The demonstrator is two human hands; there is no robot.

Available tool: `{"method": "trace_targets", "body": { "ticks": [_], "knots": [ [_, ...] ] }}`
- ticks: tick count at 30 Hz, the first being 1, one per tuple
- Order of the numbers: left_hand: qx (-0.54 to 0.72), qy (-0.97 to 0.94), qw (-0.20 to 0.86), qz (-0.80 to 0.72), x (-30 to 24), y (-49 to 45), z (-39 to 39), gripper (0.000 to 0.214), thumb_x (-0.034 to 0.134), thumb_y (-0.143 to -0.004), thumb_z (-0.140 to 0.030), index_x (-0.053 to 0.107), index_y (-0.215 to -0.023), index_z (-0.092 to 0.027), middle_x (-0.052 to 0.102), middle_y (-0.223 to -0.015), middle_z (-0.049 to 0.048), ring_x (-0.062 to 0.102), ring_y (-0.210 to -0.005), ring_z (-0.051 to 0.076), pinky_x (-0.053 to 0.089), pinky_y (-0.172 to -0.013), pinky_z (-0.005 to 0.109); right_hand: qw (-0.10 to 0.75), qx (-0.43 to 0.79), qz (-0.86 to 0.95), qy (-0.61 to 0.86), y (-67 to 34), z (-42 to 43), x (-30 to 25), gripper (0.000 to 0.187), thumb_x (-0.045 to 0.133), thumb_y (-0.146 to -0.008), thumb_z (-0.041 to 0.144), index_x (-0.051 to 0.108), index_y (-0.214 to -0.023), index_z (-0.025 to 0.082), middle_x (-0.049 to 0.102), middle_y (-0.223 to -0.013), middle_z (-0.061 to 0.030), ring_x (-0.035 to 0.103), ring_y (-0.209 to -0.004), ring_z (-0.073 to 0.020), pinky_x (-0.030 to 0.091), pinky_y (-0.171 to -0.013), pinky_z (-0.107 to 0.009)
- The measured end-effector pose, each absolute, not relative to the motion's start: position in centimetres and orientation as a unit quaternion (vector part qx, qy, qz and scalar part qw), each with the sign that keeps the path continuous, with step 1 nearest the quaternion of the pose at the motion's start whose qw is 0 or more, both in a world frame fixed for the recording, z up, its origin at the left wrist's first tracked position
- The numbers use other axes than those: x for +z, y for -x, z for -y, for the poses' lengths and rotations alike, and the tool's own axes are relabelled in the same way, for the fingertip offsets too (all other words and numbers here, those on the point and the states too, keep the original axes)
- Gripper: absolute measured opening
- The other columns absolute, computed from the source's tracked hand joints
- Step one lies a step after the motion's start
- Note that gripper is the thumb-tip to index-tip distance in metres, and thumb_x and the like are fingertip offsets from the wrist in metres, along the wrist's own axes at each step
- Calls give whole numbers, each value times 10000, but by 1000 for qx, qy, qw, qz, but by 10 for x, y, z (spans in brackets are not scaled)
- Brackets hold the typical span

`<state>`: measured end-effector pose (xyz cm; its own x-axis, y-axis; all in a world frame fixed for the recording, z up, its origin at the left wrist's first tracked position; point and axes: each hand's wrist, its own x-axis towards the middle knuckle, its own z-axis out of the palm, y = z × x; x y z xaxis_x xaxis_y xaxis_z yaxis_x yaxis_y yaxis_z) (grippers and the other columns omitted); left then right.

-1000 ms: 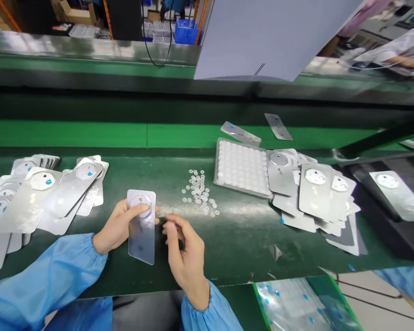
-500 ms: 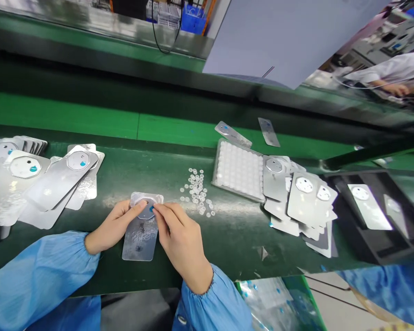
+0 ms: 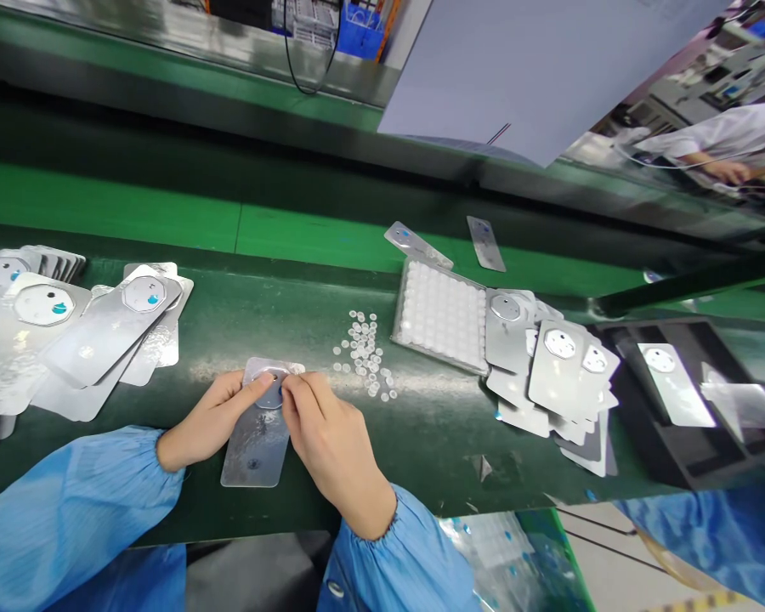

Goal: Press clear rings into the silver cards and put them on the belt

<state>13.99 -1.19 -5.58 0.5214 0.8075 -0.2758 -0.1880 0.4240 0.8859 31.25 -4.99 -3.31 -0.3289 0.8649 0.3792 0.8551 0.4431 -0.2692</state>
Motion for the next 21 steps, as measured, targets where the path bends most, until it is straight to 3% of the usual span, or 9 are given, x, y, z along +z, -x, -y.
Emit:
{"method": "trace_targets", "body": {
  "ticks": [5, 9, 13, 16, 19, 21],
  "knots": [
    [344, -355, 782, -379, -61, -140, 11, 398, 723, -884, -522, 689, -763, -144, 621, -654, 0, 524, -579, 124, 391, -552, 235, 247, -7, 866, 435, -328, 47, -43, 258, 506, -1030, 97, 640, -1230, 191, 731, -1004, -93, 727, -863, -190, 580, -644, -257],
    [368, -278, 809, -363, -61, -142, 9, 381, 802, -821, -494, 765, -851, -116, 753, -792, 69, 689, -714, 190, 524, -696, 272, 360, 16, 826, 433, -331, 47, -58, 209, 574, -1004, 97, 667, -1138, 228, 739, -972, -72, 724, -865, -188, 591, -699, -278],
    [333, -239, 840, -356, -56, -141, 9, 441, 789, -840, -496, 782, -1038, -102, 793, -984, 155, 772, -813, 304, 590, -686, 347, 529, 158, 611, 567, -328, 58, -63, 78, 612, -996, 235, 664, -940, 218, 662, -835, -47, 643, -652, -166, 527, -536, -279],
    [330, -242, 835, -369, -53, -139, 8, 460, 795, -832, -501, 790, -1071, -108, 789, -1072, 173, 782, -889, 346, 610, -675, 353, 577, 200, 413, 676, -366, 93, -57, 206, 697, -936, 414, 664, -939, 211, 612, -733, -8, 551, -536, -135, 466, -473, -258],
    [323, -255, 824, -390, -50, -138, 7, 470, 808, -812, -518, 801, -1071, -125, 791, -1076, 163, 784, -898, 349, 624, -692, 355, 525, 109, 279, 797, -449, 159, -51, 348, 771, -812, 518, 707, -973, 216, 652, -717, -24, 599, -579, -187, 497, -529, -311],
    [317, -261, 815, -410, -48, -139, 5, 487, 823, -790, -527, 805, -1068, -127, 791, -1080, 166, 784, -900, 350, 630, -701, 353, 370, 51, 263, 890, -507, 209, -53, 366, 744, -777, 548, 750, -928, 214, 684, -689, -64, 627, -573, -249, 483, -496, -355]
  ]
}}
